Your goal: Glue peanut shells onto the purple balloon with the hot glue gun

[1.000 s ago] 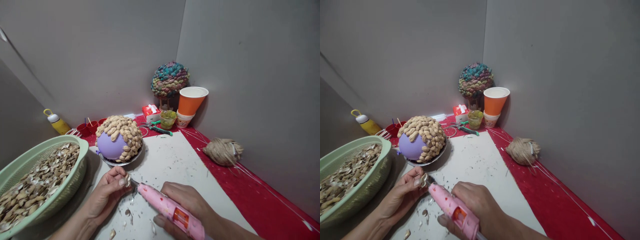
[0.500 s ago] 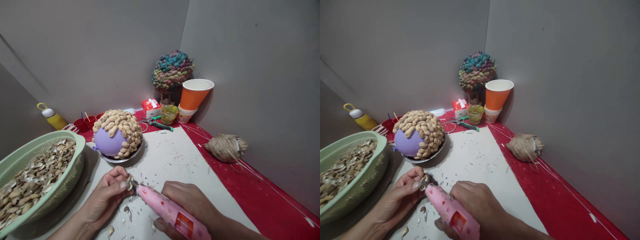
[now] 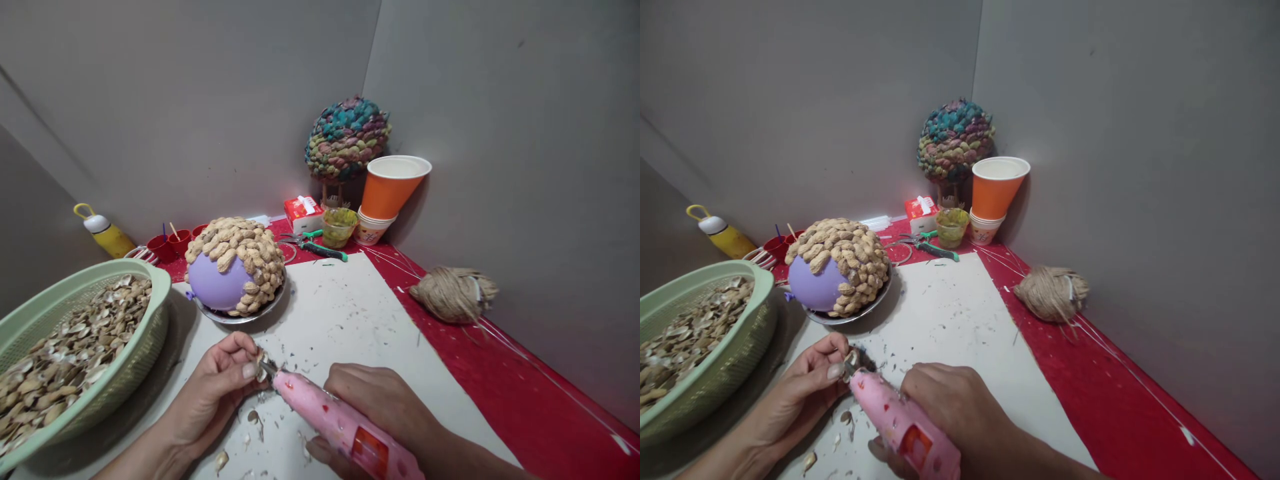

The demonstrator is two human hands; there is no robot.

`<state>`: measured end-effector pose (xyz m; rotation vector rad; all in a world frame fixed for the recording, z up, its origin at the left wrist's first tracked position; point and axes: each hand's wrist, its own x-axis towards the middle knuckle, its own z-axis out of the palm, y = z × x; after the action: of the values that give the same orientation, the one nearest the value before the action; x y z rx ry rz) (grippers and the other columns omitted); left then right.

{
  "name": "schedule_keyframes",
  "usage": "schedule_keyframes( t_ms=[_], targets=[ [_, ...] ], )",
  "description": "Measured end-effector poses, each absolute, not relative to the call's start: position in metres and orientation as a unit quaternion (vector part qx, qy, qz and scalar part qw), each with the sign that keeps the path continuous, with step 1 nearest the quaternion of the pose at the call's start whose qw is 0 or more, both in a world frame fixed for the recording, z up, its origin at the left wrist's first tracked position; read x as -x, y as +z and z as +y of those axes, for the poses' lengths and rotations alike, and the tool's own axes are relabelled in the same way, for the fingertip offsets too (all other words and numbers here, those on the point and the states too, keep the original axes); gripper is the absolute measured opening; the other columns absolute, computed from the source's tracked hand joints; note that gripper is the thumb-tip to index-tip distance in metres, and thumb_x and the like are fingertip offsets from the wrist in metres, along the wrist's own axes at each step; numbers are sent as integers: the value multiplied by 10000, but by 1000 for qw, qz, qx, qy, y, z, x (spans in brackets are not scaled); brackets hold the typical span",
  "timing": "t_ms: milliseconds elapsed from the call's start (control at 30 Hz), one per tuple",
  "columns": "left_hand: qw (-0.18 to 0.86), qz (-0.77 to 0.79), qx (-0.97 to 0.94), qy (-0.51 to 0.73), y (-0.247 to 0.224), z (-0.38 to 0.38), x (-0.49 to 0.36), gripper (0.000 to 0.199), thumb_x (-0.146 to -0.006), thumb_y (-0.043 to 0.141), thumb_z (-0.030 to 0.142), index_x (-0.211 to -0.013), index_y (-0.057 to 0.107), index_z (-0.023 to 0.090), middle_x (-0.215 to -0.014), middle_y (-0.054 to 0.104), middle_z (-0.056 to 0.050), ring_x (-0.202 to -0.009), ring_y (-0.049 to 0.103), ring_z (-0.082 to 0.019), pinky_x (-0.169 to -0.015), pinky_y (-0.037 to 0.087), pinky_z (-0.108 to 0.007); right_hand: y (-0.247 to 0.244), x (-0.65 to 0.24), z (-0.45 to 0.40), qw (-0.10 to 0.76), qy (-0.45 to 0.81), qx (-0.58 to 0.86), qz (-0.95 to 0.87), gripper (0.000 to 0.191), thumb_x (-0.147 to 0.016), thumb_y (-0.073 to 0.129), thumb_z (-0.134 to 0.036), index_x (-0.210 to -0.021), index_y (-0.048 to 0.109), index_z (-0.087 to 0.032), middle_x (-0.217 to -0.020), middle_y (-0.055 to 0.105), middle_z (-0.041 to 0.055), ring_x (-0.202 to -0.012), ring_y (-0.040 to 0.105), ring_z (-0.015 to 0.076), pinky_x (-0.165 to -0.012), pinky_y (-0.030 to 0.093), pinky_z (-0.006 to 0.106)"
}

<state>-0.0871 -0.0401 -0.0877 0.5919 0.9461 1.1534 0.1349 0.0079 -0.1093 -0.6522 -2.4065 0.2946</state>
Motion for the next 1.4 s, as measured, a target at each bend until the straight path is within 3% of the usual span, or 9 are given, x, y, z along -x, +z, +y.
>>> schedule_keyframes(
  t_ms=[600,1000,1400],
  targets=[
    [688,415,-295,518,-92,-41,89,180,-764,758,189,-866,611,172,-786,648,-18,-716,571,-127,-743,445,-274,-104,-134,7,308,97,279,-905,457,-842,553,-554,-584,457,-189,-481,407,-57,-409,339,65,-417,179,217],
    [689,413,-291,518,-89,-41,88,189,-745,776,192,-844,617,170,-761,643,-7,-697,567,-120,-742,445,-271,-106,-138,6,257,142,295,-909,438,-821,585,-564,-622,475,-190,-513,419,-55,-436,362,74,-434,185,214],
    [684,420,-293,520,-89,-41,88,178,-760,763,177,-861,616,171,-738,635,7,-688,547,-105,-739,432,-262,-106,-128,4,243,125,360,-892,479,-629,741,-515,-523,421,-175,-474,326,-74,-437,221,59,-445,115,203]
  ],
)
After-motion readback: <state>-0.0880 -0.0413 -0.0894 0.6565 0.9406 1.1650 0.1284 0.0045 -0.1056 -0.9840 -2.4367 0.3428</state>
